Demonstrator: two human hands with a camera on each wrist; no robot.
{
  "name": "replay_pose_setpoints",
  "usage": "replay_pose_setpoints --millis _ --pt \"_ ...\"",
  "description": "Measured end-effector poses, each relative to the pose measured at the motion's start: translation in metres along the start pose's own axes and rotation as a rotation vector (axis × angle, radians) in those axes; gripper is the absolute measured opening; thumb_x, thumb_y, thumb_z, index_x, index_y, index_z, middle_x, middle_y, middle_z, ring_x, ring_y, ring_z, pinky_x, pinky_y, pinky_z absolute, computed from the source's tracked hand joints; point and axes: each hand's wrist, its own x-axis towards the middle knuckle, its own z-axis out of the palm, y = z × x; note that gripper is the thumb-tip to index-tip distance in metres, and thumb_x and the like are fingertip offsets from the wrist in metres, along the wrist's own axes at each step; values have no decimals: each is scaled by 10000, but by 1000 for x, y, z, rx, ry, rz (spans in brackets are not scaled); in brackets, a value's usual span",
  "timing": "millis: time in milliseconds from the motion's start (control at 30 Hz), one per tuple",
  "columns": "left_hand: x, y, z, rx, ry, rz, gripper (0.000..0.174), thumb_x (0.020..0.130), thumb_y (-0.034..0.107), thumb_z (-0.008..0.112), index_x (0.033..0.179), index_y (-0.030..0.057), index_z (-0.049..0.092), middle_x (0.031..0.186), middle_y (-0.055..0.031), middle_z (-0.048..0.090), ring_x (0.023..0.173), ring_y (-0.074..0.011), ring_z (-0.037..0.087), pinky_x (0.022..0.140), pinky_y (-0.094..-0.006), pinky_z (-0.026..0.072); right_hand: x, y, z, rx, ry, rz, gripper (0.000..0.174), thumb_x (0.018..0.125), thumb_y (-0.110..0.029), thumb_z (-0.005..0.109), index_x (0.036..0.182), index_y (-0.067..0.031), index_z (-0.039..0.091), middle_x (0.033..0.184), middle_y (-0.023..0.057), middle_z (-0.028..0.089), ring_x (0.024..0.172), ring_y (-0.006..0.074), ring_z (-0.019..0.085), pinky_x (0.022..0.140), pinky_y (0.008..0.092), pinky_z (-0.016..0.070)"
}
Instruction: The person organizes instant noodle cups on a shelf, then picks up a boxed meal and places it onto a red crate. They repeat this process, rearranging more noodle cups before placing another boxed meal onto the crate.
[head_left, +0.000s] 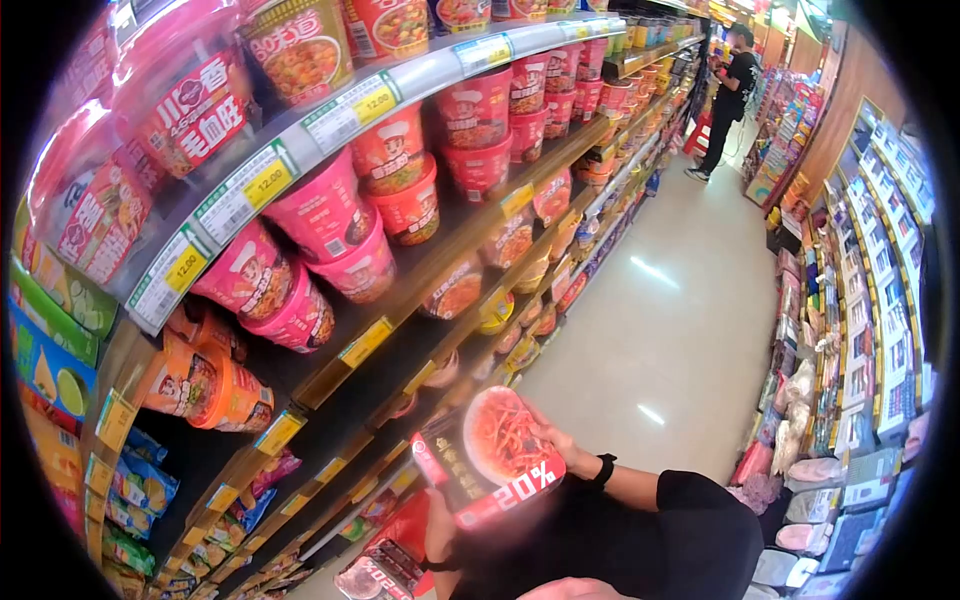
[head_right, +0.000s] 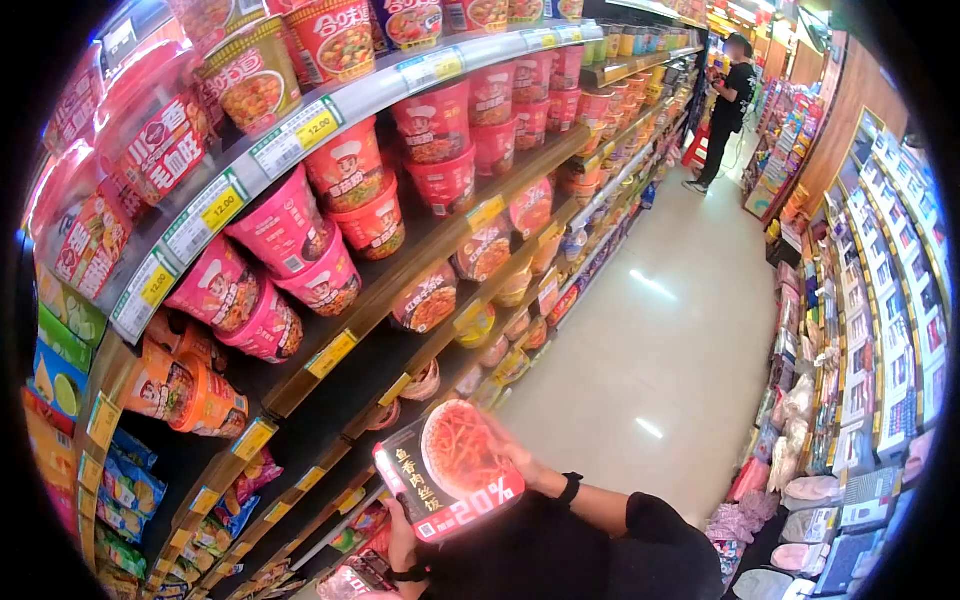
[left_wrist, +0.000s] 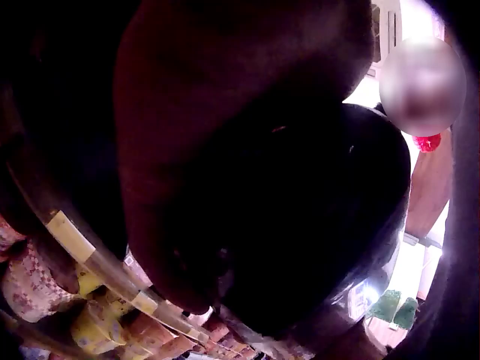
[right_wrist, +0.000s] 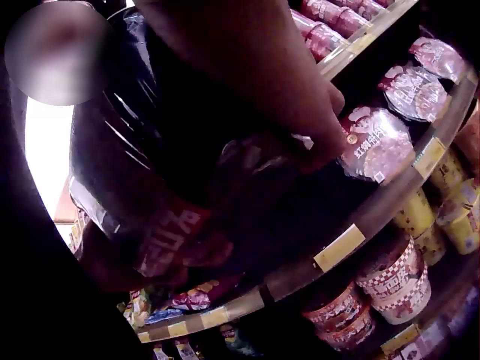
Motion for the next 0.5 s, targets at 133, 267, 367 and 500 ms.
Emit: replay_pose_setpoints --millis 133,267,367,500 --pt "2 2 2 -152 -70 20 598 1028 502 259 1337 23 440 1251 -104 553 1085 -235 562 925 -360 477 -3 19 -25 -44 -4 -11 757 931 -194 518 1527 -72 68 1536 138 257 1383 275 334 1134 421 307" --pt "15 -10 -9 -177 -67 10 600 1025 500 288 1360 22 424 1275 -104 547 1108 -234 557 932 -359 475 -3 18 -19 -13 33 -5 737 939 -183 504 1528 -72 76 1532 133 272 1377 262 345 1134 407 309" --pt "38 -34 -26 -115 -27 94 710 968 613 326 1333 15 445 1188 -120 626 999 -233 638 863 -359 523 -4 3 -6 -20 54 47 731 949 -232 491 1529 -68 77 1546 123 237 1389 252 319 1141 402 290" --pt "46 -36 -30 -46 -42 226 546 1005 439 434 1339 8 436 1180 -117 619 991 -213 638 864 -340 519 7 12 -21 -139 -10 16 741 963 -290 482 1530 -96 46 1562 113 164 1402 261 279 1096 425 362"
